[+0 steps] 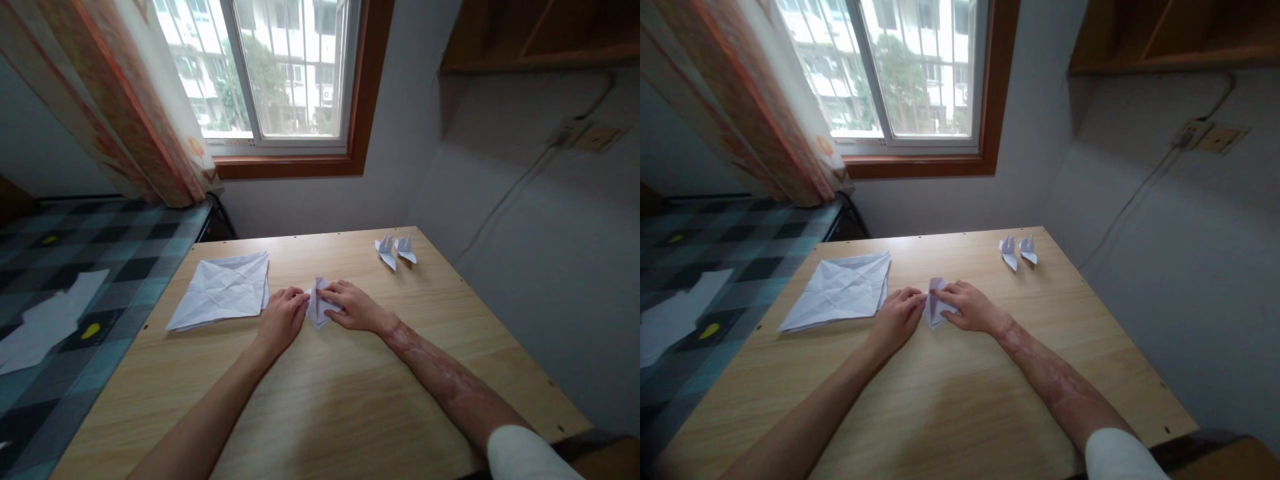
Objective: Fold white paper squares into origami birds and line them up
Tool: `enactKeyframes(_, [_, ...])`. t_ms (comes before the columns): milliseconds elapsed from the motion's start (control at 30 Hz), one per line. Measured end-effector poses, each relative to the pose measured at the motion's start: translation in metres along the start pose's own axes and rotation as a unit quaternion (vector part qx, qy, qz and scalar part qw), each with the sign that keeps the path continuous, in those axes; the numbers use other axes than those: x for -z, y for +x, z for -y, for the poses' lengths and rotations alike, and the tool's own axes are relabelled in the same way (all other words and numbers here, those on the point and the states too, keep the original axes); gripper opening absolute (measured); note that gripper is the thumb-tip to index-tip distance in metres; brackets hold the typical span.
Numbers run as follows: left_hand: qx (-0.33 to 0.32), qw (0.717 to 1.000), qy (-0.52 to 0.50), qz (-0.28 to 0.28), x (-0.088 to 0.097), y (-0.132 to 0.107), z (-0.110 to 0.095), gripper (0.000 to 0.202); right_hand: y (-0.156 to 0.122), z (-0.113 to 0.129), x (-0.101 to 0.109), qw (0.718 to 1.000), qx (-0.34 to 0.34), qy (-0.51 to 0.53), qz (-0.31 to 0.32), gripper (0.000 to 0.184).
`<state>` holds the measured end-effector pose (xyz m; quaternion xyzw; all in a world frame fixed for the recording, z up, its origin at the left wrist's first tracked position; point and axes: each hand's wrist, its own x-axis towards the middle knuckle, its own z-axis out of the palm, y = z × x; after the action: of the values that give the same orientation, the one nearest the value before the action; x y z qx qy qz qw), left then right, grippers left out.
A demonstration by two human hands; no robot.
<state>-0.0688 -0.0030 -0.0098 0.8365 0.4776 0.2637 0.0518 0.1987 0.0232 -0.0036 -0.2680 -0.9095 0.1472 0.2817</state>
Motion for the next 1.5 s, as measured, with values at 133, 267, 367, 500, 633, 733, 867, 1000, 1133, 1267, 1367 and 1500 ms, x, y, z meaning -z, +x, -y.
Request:
enactKeyframes(133, [0.006,1.0,-0.025,0.008,0.005,0.001,-0.004,0.025,-0.001,0.003,0.002,0.999,0.001,-0.022,0.025,0.06])
enactKeyframes(267, [0.004,0.998,-0.055,0.016,0.015,0.002,-0.013,0.02,0.0,0.005,0.003,0.999,-0.007,-0.028,0.028,0.08])
enactKeyframes(367, [0.009,0.998,-0.068,0.01,0.017,0.003,-0.015,0.029,0.001,0.006,0.003,0.999,-0.009,-0.026,0.025,0.082])
enactKeyframes(500, [0.035,0.992,-0.122,-0.005,0.01,0.005,-0.006,0.029,0.003,0.004,0.0,0.999,-0.008,-0.051,0.009,0.056])
enactKeyframes(633, [0.048,0.981,-0.187,-0.019,0.004,0.007,0.001,0.028,0.003,-0.001,-0.005,0.997,0.003,-0.076,-0.011,0.022])
enactKeyframes(733, [0.047,0.975,-0.215,-0.021,0.006,0.008,0.0,0.028,0.002,-0.003,-0.007,0.998,0.0,-0.061,-0.033,0.016])
enactKeyframes(867, [0.041,0.976,-0.211,-0.024,0.007,0.008,-0.002,0.023,0.001,-0.005,-0.01,0.998,-0.02,-0.029,-0.052,0.016])
enactKeyframes(1000, [0.043,0.981,-0.189,-0.022,0.006,0.007,-0.002,0.02,0.0,-0.006,-0.011,0.995,-0.046,-0.016,-0.091,0.044])
enactKeyframes(1133, [0.067,0.979,-0.191,-0.028,0.005,0.006,-0.002,0.021,0.0,-0.007,-0.01,0.993,-0.053,-0.004,-0.103,0.077])
enactKeyframes(1267, [0.094,0.969,-0.224,-0.052,0.004,0.007,-0.001,0.018,0.0,-0.008,-0.01,0.998,-0.037,0.01,-0.046,0.064])
enactKeyframes(1367, [0.135,0.96,-0.232,-0.084,0.002,0.006,0.001,0.019,0.0,-0.006,-0.01,0.999,-0.016,-0.001,-0.029,0.058])
enactKeyframes(1500, [0.178,0.957,-0.203,-0.108,-0.001,0.004,0.005,0.024,0.001,-0.001,-0.006,1.0,0.012,-0.029,-0.004,0.043])
